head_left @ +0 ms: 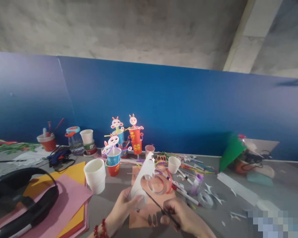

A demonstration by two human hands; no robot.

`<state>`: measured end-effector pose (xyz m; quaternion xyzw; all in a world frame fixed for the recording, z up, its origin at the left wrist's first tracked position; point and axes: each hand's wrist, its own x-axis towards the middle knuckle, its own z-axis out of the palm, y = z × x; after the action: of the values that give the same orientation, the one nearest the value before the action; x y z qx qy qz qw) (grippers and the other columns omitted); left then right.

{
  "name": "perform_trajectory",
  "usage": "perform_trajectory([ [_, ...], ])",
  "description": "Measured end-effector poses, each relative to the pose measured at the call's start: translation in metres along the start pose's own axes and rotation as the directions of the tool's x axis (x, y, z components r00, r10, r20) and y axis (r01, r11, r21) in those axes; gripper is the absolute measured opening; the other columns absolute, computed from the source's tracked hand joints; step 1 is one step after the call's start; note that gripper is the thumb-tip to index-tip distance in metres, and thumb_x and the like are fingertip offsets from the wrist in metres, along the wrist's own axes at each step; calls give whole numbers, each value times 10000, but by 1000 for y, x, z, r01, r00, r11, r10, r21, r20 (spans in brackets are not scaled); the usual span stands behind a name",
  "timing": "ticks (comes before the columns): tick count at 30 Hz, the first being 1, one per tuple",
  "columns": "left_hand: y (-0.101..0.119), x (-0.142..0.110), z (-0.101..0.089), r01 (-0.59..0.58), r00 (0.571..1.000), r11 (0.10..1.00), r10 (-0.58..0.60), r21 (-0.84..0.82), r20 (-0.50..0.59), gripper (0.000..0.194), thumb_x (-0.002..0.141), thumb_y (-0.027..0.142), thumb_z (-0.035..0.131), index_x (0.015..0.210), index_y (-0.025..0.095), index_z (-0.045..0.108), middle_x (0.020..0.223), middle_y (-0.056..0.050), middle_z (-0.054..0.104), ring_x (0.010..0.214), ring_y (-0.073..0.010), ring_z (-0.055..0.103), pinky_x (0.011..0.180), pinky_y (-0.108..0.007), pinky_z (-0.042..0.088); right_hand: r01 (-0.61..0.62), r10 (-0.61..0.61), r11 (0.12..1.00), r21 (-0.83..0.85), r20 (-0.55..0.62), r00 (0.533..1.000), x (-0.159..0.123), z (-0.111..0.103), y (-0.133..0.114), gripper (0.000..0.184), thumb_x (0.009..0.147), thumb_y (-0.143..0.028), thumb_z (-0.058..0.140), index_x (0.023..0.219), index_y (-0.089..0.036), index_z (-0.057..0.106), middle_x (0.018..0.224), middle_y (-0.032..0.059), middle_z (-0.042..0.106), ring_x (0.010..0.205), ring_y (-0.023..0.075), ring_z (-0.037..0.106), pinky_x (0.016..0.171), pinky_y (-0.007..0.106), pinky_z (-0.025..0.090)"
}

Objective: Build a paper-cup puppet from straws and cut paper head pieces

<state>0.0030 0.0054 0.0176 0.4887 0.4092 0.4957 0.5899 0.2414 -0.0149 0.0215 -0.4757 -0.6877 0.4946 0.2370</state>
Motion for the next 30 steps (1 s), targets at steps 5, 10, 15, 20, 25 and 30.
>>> perform_trajectory([
  [5, 1, -1, 0, -23, 1000, 1000, 23, 4, 0, 375, 664, 452, 830, 747, 116, 687, 604, 0, 627, 540, -107, 520, 514, -199, 412, -42, 41, 999, 29, 44, 998, 1, 1, 1, 429, 717, -501, 721, 602, -213, 424, 456, -65, 491, 429, 106, 466, 441, 206, 258],
  [10, 5, -2, 3, 1, 996, 1000, -2, 18, 93, 397, 682, 486, 808, 714, 130, 635, 578, 21, 577, 519, -94, 479, 491, -196, 398, -33, 30, 998, 53, 72, 997, 5, 5, 4, 428, 709, -500, 715, 596, -216, 415, 447, -66, 504, 413, 99, 473, 429, 196, 259],
  [15, -1, -1, 4, 22, 979, 997, -37, 79, 199, 417, 675, 502, 804, 706, 132, 614, 573, 32, 540, 517, -85, 450, 491, -195, 380, -23, 17, 997, 73, 81, 997, 7, 8, 10, 392, 708, -478, 714, 619, -207, 445, 497, -62, 535, 449, 97, 486, 441, 192, 280],
  [20, -2, -2, 7, -8, 987, 993, -11, 121, 159, 426, 637, 482, 832, 775, 111, 673, 592, 21, 587, 539, -93, 486, 524, -197, 397, 29, -29, 1000, 8, 7, 1000, 10, 12, 14, 362, 684, -415, 760, 641, -186, 484, 558, -73, 498, 514, 77, 426, 479, 185, 284],
  [25, 5, -7, 12, 36, 998, 999, -37, 25, 58, 481, 638, 487, 829, 930, 136, 676, 686, -35, 699, 616, -195, 661, 513, -243, 490, 95, -94, 994, 57, -25, 995, 13, 14, 8, 396, 688, -444, 759, 642, -198, 452, 575, -81, 427, 531, 75, 349, 486, 187, 278],
  [30, 2, -8, 9, 70, 989, 997, -67, -14, 130, 497, 650, 488, 822, 977, 151, 656, 683, -39, 723, 565, -232, 702, 449, -262, 508, 90, -89, 996, 19, -63, 994, 11, 15, 4, 416, 682, -452, 773, 639, -198, 447, 588, -67, 444, 540, 86, 359, 489, 200, 267],
])
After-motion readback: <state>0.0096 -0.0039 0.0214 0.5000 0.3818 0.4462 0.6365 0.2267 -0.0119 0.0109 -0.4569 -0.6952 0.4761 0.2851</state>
